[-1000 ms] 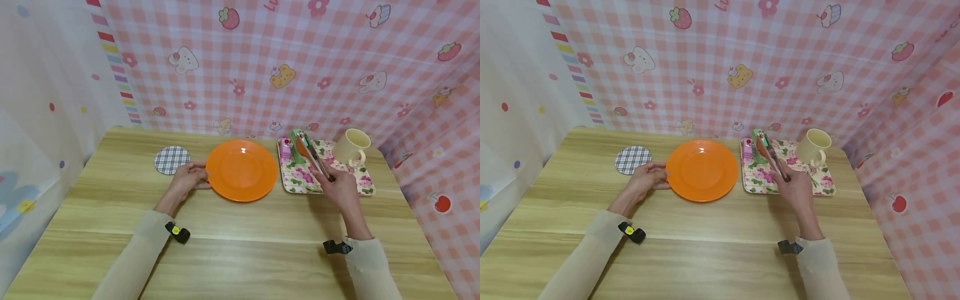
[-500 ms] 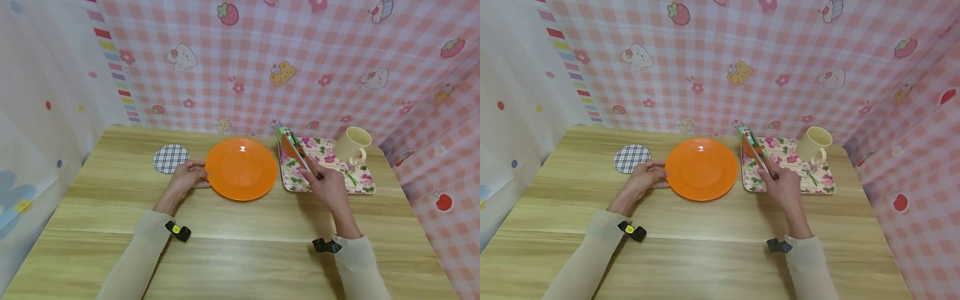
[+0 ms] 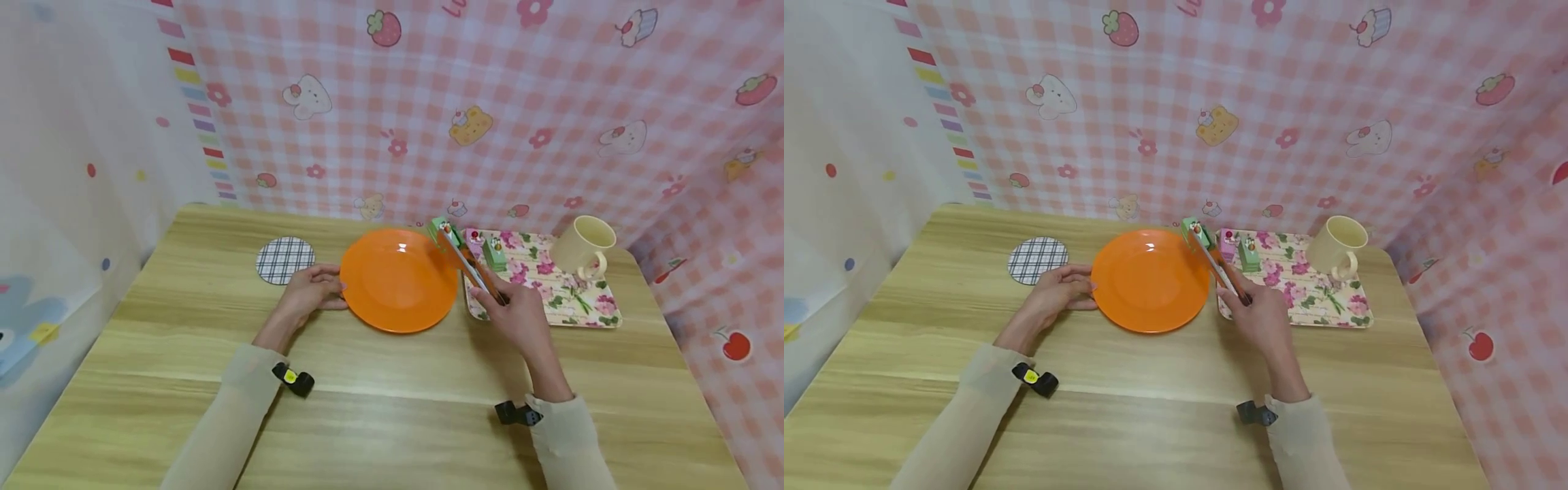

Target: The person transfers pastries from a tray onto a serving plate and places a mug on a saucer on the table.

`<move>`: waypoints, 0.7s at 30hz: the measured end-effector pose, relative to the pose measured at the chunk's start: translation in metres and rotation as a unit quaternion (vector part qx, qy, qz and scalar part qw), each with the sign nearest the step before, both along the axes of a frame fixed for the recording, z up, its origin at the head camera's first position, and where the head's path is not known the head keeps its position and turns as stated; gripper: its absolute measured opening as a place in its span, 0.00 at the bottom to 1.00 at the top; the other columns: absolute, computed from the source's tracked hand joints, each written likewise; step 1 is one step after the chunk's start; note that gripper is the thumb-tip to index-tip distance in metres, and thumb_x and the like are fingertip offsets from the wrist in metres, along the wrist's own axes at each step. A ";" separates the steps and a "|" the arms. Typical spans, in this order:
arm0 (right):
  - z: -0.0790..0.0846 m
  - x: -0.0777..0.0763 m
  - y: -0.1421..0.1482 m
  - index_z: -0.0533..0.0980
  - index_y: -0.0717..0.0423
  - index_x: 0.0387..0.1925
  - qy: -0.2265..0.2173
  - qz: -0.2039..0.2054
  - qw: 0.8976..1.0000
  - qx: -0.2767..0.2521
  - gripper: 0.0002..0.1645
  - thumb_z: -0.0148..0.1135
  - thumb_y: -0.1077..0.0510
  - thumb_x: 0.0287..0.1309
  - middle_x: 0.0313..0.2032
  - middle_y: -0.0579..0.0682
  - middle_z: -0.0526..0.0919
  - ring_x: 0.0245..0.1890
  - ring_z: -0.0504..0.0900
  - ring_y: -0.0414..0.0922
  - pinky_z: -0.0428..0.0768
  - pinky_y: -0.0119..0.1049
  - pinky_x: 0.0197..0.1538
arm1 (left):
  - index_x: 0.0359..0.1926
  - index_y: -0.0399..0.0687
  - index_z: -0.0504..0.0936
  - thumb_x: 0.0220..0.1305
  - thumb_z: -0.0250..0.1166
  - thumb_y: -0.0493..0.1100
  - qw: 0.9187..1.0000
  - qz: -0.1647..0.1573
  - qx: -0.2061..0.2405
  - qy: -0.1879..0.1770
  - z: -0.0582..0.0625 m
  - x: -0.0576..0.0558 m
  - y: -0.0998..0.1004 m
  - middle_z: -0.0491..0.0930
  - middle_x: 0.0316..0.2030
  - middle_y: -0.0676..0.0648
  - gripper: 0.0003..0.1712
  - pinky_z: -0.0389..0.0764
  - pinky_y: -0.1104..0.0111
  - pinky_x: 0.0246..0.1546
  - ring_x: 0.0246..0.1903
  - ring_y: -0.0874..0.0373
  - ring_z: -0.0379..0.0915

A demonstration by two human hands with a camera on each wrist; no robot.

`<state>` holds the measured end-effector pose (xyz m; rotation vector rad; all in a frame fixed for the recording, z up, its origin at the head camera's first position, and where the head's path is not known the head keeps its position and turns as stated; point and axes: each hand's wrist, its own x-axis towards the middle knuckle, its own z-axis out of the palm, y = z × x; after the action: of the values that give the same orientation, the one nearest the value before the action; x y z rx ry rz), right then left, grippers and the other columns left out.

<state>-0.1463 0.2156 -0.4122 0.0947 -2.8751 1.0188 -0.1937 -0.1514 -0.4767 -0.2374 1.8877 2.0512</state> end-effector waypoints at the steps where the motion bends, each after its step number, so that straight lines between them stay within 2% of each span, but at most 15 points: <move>1: -0.002 0.002 -0.001 0.75 0.47 0.68 -0.007 0.001 1.000 0.001 0.32 0.66 0.42 0.67 0.15 0.47 0.66 0.16 0.62 0.43 0.60 0.30 0.17 | 0.67 0.39 0.72 0.70 0.62 0.30 1.000 -0.003 0.000 -0.002 0.000 0.000 0.001 0.79 0.44 0.44 0.26 0.93 0.61 0.43 0.36 0.56 0.87; 8: -0.012 0.005 -0.015 0.77 0.46 0.66 -0.005 0.038 0.999 0.009 0.30 0.67 0.43 0.67 0.17 0.45 0.61 0.20 0.62 0.43 0.60 0.29 0.21 | 0.68 0.38 0.72 0.69 0.62 0.30 1.000 0.002 0.000 -0.010 0.000 -0.001 -0.001 0.79 0.43 0.45 0.27 0.93 0.61 0.42 0.34 0.56 0.86; 12: -0.014 0.006 -0.022 0.77 0.47 0.66 -0.004 0.060 0.998 -0.002 0.29 0.67 0.45 0.67 0.17 0.43 0.60 0.20 0.61 0.42 0.60 0.28 0.20 | 0.69 0.37 0.71 0.68 0.62 0.29 1.000 -0.004 0.001 -0.010 0.001 -0.001 -0.003 0.79 0.43 0.44 0.29 0.93 0.61 0.43 0.34 0.56 0.87; 21: -0.016 0.010 -0.030 0.75 0.43 0.67 -0.041 0.081 0.996 0.013 0.30 0.66 0.42 0.67 0.15 0.43 0.59 0.18 0.61 0.40 0.62 0.27 0.20 | 0.69 0.37 0.70 0.70 0.62 0.30 1.000 -0.017 0.007 -0.004 -0.003 -0.003 -0.003 0.79 0.44 0.44 0.28 0.93 0.60 0.44 0.35 0.55 0.87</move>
<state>-0.1359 0.1854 -0.4284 0.2992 -2.9971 1.0339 -0.1972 -0.1543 -0.4799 -0.2076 1.8591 2.0372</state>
